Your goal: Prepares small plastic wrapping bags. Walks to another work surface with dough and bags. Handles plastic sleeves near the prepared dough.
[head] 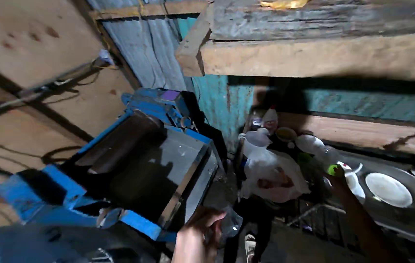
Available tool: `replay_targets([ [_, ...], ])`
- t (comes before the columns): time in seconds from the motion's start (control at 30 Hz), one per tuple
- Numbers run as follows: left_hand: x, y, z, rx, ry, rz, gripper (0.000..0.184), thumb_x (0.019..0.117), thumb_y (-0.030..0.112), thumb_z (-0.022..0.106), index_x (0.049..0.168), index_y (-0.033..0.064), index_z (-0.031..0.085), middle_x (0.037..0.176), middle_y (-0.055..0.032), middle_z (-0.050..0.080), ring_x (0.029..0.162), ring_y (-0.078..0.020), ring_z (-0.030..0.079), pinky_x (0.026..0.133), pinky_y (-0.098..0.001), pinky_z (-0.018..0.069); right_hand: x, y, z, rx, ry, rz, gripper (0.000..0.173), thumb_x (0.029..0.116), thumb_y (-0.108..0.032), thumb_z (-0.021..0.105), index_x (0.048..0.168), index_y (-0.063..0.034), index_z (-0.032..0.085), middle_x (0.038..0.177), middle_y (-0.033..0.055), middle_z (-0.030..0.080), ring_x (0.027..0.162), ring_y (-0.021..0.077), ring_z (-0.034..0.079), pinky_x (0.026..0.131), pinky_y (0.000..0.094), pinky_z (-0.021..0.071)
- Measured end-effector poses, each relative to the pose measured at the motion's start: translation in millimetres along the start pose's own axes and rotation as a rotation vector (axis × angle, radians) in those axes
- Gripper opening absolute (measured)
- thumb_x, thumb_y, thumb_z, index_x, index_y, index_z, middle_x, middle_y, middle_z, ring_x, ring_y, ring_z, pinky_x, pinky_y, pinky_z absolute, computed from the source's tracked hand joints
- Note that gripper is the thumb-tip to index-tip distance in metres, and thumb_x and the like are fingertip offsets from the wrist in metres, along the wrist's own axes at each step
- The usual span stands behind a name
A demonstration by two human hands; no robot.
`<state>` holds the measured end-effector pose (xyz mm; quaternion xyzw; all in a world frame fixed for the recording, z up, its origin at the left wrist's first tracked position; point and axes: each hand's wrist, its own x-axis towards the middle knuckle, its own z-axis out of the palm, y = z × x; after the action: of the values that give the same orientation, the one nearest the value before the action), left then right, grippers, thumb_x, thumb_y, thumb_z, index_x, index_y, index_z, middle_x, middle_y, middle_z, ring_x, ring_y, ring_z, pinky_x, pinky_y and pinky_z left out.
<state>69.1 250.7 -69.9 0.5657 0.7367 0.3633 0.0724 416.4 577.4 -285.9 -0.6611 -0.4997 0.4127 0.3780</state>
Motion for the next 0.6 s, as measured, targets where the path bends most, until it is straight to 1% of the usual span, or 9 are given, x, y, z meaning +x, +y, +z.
replay_targets([
  [0.07,-0.4,0.3,5.9,0.009,0.005,-0.059,0.018,0.0832,-0.001,0.071,0.096,0.0068,0.080,0.098,-0.0064,0.075,0.083,-0.0078,0.071,0.074,-0.0203,0.0584,13.1,-6.7,4.5,0.008,-0.065,-0.016,0.083,0.0930,-0.011,0.074,0.158,0.0021,0.024,0.159,0.0252,0.036,0.144,0.0322,0.041,0.118,0.0454,0.0363],
  [0.1,-1.7,-0.6,8.6,0.021,0.012,-0.082,0.017,0.0834,0.000,0.070,0.097,0.0066,0.080,0.098,-0.0059,0.074,0.082,-0.0078,0.071,0.074,-0.0203,0.0583,23.8,-5.3,7.4,0.010,-0.080,-0.055,0.076,0.0930,-0.012,0.074,0.155,0.0029,0.032,0.153,0.0244,0.044,0.139,0.0298,0.048,0.114,0.0439,0.0418],
  [0.13,-3.3,-2.3,11.5,0.034,0.024,-0.099,0.017,0.0834,0.001,0.070,0.096,0.0067,0.080,0.098,-0.0053,0.074,0.082,-0.0079,0.070,0.075,-0.0203,0.0580,39.9,2.8,10.4,0.019,-0.093,-0.098,0.074,0.0914,-0.013,0.076,0.152,0.0033,0.037,0.149,0.0233,0.049,0.135,0.0282,0.051,0.113,0.0433,0.0444],
  [0.23,-8.7,-7.5,17.9,0.070,0.038,-0.137,0.014,0.0855,0.004,0.069,0.094,0.0075,0.079,0.096,-0.0050,0.075,0.082,-0.0084,0.071,0.075,-0.0212,0.0588,61.3,5.9,19.8,-0.040,-0.094,-0.136,0.070,0.0917,-0.013,0.076,0.149,0.0059,0.042,0.149,0.0259,0.049,0.138,0.0323,0.049,0.115,0.0464,0.0407],
  [0.3,-9.3,-10.5,20.4,0.099,0.037,-0.160,0.013,0.0872,0.006,0.069,0.095,0.0082,0.080,0.096,-0.0051,0.075,0.080,-0.0088,0.072,0.073,-0.0223,0.0597,71.3,8.6,22.7,-0.201,-0.066,-0.196,0.068,0.0915,-0.020,0.077,0.147,0.0061,0.047,0.148,0.0285,0.049,0.140,0.0387,0.046,0.118,0.0513,0.0368],
  [0.37,-7.8,-15.8,21.3,0.130,0.038,-0.186,0.014,0.0863,0.004,0.070,0.095,0.0081,0.080,0.096,-0.0061,0.074,0.076,-0.0097,0.071,0.070,-0.0234,0.0595,70.1,9.2,22.3,-0.321,-0.043,-0.286,0.065,0.0928,-0.025,0.076,0.143,0.0071,0.051,0.146,0.0314,0.051,0.139,0.0447,0.047,0.117,0.0563,0.0356],
  [0.5,-5.5,-28.6,23.9,0.172,0.036,-0.260,0.018,0.0856,0.001,0.070,0.098,0.0100,0.080,0.098,-0.0052,0.074,0.070,-0.0105,0.069,0.064,-0.0256,0.0588,44.8,1.6,15.4,-0.231,0.087,-0.363,0.067,0.0920,-0.026,0.076,0.143,0.0081,0.050,0.146,0.0315,0.051,0.139,0.0415,0.048,0.118,0.0509,0.0368],
  [0.53,-4.9,-31.6,24.9,0.175,0.036,-0.274,0.018,0.0861,0.002,0.070,0.098,0.0100,0.080,0.098,-0.0053,0.074,0.070,-0.0110,0.069,0.064,-0.0261,0.0591,36.3,-8.3,12.6,-0.223,0.100,-0.392,0.068,0.0913,-0.026,0.076,0.144,0.0083,0.049,0.147,0.0318,0.049,0.140,0.0414,0.046,0.118,0.0505,0.0360],
  [0.6,-3.5,-36.6,25.2,0.150,0.024,-0.298,0.018,0.0878,0.001,0.068,0.100,0.0089,0.080,0.098,-0.0065,0.074,0.070,-0.0116,0.069,0.065,-0.0265,0.0589,12.6,-39.9,6.3,-0.200,0.072,-0.517,0.070,0.0864,-0.019,0.078,0.142,0.0124,0.049,0.144,0.0353,0.050,0.138,0.0439,0.047,0.117,0.0503,0.0366],
])
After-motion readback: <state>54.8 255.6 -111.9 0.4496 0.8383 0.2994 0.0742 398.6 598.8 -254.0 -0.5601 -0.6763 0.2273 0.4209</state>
